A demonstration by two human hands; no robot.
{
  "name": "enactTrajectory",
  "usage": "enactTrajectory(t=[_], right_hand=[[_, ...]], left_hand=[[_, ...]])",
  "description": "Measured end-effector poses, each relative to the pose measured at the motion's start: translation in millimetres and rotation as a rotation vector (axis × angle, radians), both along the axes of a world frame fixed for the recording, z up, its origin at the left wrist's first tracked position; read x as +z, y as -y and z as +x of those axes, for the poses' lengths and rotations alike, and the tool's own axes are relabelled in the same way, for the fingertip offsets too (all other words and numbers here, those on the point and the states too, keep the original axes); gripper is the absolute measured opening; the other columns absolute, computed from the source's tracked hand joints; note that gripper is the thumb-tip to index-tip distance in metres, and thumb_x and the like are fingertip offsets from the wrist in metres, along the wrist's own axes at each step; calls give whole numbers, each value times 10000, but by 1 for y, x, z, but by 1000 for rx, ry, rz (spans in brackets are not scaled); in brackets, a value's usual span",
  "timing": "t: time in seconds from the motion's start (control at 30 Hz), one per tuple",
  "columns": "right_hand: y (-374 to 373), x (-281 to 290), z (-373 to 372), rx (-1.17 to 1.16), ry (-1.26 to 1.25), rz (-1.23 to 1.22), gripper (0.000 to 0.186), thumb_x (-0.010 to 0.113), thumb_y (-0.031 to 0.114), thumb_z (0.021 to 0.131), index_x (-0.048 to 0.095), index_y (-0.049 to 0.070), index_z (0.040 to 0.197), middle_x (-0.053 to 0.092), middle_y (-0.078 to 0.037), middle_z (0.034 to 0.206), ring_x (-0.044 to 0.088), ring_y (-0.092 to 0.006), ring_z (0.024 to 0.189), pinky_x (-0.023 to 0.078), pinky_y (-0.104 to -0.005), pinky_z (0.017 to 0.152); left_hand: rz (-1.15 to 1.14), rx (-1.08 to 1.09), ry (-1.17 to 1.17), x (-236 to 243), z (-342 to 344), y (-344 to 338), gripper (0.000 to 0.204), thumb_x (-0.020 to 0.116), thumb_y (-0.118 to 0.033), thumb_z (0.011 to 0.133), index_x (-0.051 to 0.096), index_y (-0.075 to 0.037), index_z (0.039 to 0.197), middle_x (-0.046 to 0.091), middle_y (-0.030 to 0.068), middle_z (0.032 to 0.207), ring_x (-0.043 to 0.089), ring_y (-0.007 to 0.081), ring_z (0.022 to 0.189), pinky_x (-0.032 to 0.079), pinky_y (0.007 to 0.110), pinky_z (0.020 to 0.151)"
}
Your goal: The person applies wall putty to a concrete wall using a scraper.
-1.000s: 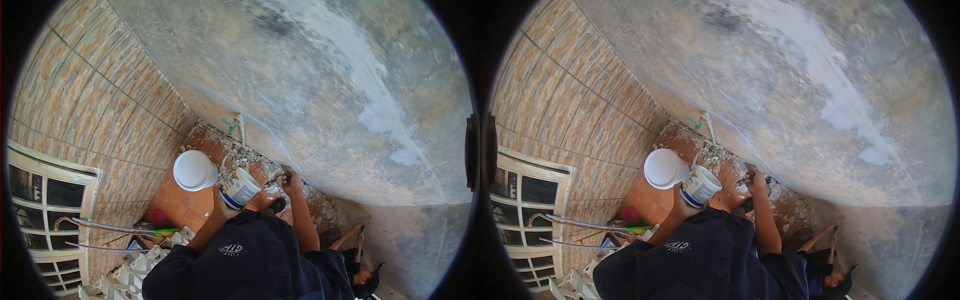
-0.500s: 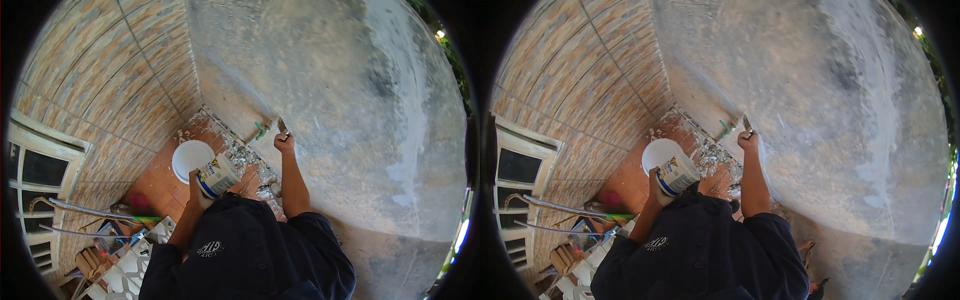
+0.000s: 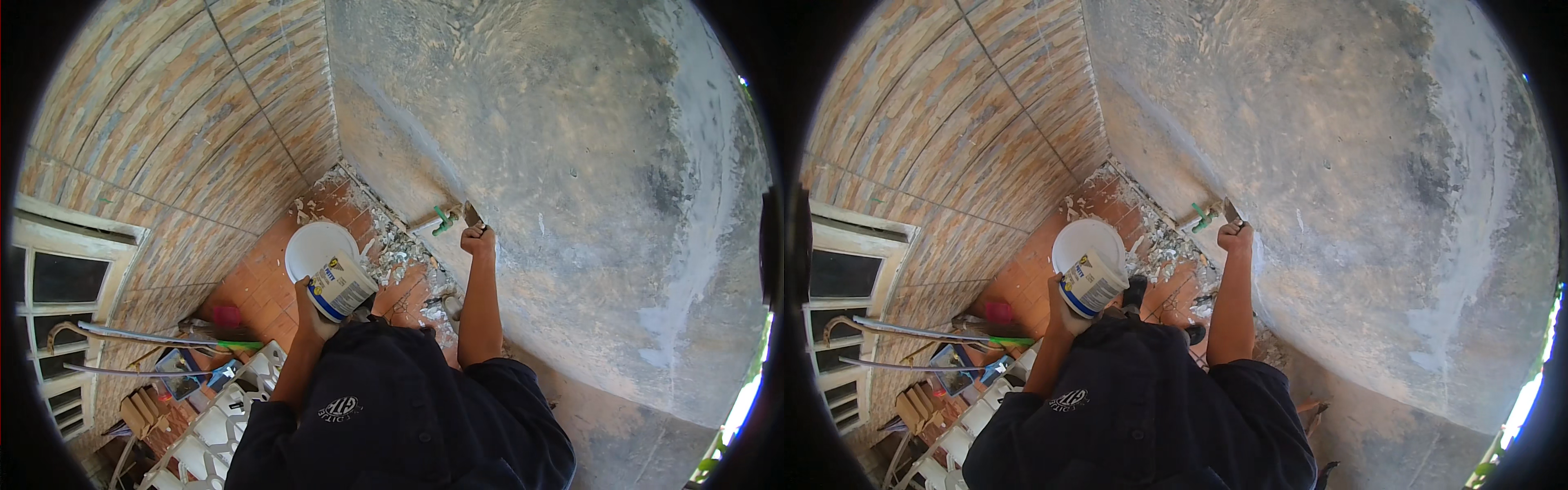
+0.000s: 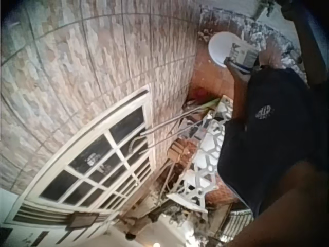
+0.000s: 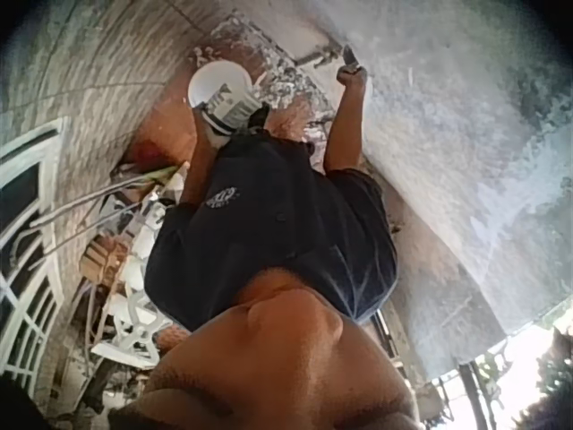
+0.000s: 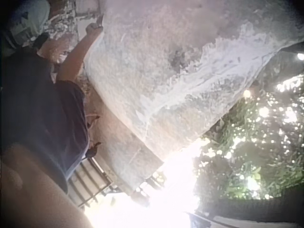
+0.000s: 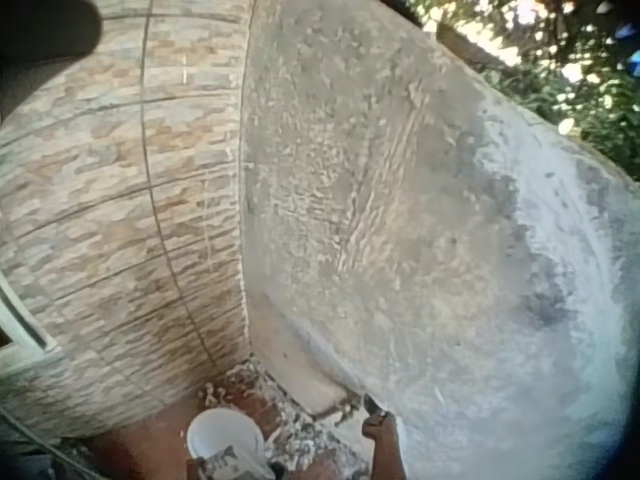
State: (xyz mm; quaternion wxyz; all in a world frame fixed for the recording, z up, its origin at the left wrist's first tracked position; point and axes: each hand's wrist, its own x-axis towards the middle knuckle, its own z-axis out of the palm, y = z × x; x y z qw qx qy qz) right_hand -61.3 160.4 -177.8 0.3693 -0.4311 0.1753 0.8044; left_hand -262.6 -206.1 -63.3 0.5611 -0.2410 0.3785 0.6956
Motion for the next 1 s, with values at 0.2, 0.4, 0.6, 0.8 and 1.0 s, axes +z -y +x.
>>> enactTrajectory(t=[0.2, 0.4, 0.6, 0.8, 1.0], right_hand=[[5, 2, -14, 94, 256, 19, 287, 421, 194, 912, 415, 154, 627, 336, 73, 488, 263, -56, 351, 256, -203, 315], [17, -7, -30, -6, 356, 0, 265, 417, 186, 895, 381, 168, 633, 329, 68, 511, 278, -64, 374, 248, -210, 333], [39, 10, -72, -196, 674, -36, 159, 505, 157, 857, 512, 67, 726, 461, -27, 599, 368, -122, 440, 285, -257, 378], [39, -50, -48, -249, 870, -21, 339, 627, 292, 817, 655, -33, 905, 660, -118, 813, 618, -221, 681, 484, -353, 549], [88, -89, 14, -159, 665, -128, 193, 516, 230, 874, 584, 76, 780, 506, -41, 624, 474, -155, 523, 402, -284, 455]], left_hand=[[-28, -93, 47, -2, -6, -10, 612, 437, -636, 807, 553, -224, 1245, 603, 76, 1163, 578, 303, 1006, 457, 460, 691], [-69, -84, 68, 0, -16, -25, 619, 437, -637, 809, 552, -219, 1250, 595, 81, 1180, 573, 297, 1010, 455, 464, 710], [-35, -79, 105, 1, -23, -26, 615, 445, -640, 805, 552, -225, 1246, 594, 73, 1180, 565, 292, 1029, 450, 455, 742], [-56, -172, 37, -2, -26, -30, 615, 458, -642, 793, 558, -223, 1232, 592, 66, 1173, 561, 299, 1037, 448, 464, 743], [-25, -190, 56, 0, -27, -31, 631, 464, -635, 783, 547, -233, 1262, 583, 64, 1213, 546, 305, 1091, 456, 482, 744]])
